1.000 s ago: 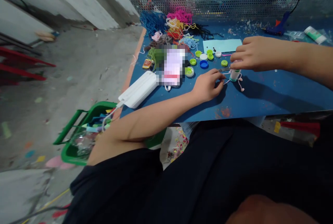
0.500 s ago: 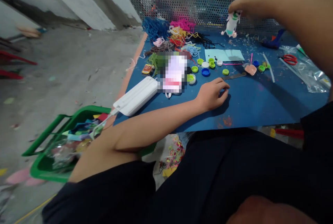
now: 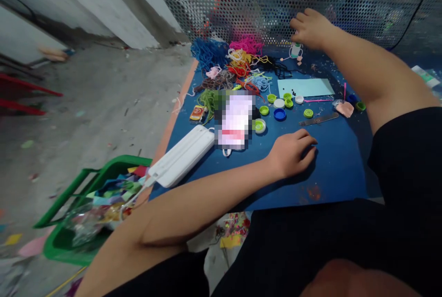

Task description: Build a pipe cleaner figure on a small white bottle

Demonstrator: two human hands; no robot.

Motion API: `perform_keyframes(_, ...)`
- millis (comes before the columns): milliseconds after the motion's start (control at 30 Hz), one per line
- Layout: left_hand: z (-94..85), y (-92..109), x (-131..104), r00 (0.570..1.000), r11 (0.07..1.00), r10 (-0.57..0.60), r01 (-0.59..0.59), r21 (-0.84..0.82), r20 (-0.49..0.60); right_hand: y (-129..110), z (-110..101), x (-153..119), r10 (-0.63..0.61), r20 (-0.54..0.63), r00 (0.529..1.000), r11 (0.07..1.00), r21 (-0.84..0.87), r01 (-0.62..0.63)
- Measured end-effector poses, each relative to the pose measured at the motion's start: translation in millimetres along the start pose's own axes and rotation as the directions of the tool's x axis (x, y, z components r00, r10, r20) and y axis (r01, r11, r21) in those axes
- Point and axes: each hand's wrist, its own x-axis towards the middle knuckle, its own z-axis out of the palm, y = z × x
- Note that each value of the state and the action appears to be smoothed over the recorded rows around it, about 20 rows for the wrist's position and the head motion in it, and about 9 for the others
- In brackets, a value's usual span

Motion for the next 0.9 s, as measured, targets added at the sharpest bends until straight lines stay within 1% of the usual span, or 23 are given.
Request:
perform_keyframes(67, -0.1, 0, 0, 1.000, 1.000, 0.002, -0.002, 0.005, 0.005, -2, 2, -1, 0.039, 0.000, 0.999, 0.999, 0.034, -0.039)
perform_keyframes(133, -0.5, 0, -1, 1.000, 1.000, -0.006, 0.005, 0.007, 0.010, -2, -3, -4, 0.072, 0.013, 0.997, 0.995, 0.061, -0.073)
perform_keyframes(233, -1.6, 1, -1, 1.000, 1.000, -0.011, 0.011, -0.001, 0.006, 4, -22, -16, 0.158, 0.062, 0.986, 0.983, 0.084, -0.163)
perform_keyframes(300, -1.8, 0, -1, 1.000, 1.000, -0.015, 0.015, -0.009, 0.001, 9, -39, -32, 0.265, 0.147, 0.953, 0.956, 0.089, -0.280)
perform_keyframes(367, -1.0, -2, -1, 1.000, 1.000, -0.015, 0.015, 0.003, 0.010, 10, -57, -58, 0.384, 0.269, 0.883, 0.899, 0.111, -0.424)
perform_keyframes(400, -0.3, -3, 0, 1.000, 1.000, -0.016, 0.016, 0.020, 0.022, 9, -64, -74, 0.436, 0.325, 0.839, 0.857, 0.134, -0.497)
perform_keyframes(467, 1.6, -6, 1, 0.999, 0.998, -0.031, 0.028, 0.062, 0.044, 1, -76, -115, 0.499, 0.390, 0.774, 0.790, 0.163, -0.591)
perform_keyframes(533, 3.4, -7, 2, 0.997, 0.995, -0.061, 0.057, 0.078, 0.049, -11, -81, -160, 0.576, 0.453, 0.681, 0.702, 0.153, -0.696)
perform_keyframes(567, 4.2, -8, 3, 0.996, 0.995, -0.074, 0.071, 0.070, 0.044, -18, -80, -183, 0.583, 0.507, 0.635, 0.667, 0.146, -0.730)
perform_keyframes(600, 4.7, -8, 3, 0.996, 0.995, -0.082, 0.080, 0.055, 0.036, -25, -75, -204, 0.565, 0.551, 0.614, 0.644, 0.172, -0.746)
perform_keyframes(633, 5.0, -8, 4, 0.996, 0.996, -0.082, 0.081, 0.038, 0.029, -31, -67, -223, 0.520, 0.577, 0.629, 0.627, 0.242, -0.740)
perform_keyframes(667, 5.0, -8, 4, 0.997, 0.997, -0.078, 0.077, 0.023, 0.022, -36, -56, -239, 0.501, 0.566, 0.655, 0.604, 0.313, -0.733)
perform_keyframes(733, 4.5, -8, 4, 0.998, 0.998, -0.060, 0.060, 0.002, -0.002, -43, -30, -261, 0.424, 0.568, 0.705, 0.606, 0.400, -0.687)
perform_keyframes(800, 3.3, -7, 3, 0.999, 0.999, -0.047, 0.047, -0.005, -0.028, -45, -4, -271, 0.355, 0.482, 0.801, 0.658, 0.480, -0.581)
perform_keyframes(833, 2.6, -7, 3, 0.998, 0.999, -0.044, 0.044, -0.004, -0.038, -46, 7, -273, 0.334, 0.458, 0.823, 0.672, 0.497, -0.549)
perform_keyframes(867, 1.7, -7, 2, 0.998, 0.999, -0.046, 0.046, 0.000, -0.046, -46, 14, -273, 0.322, 0.458, 0.829, 0.679, 0.499, -0.539)
perform_keyframes(900, 0.9, -7, 2, 0.998, 0.999, -0.050, 0.050, 0.006, -0.049, -46, 19, -272, 0.319, 0.470, 0.823, 0.679, 0.492, -0.545)
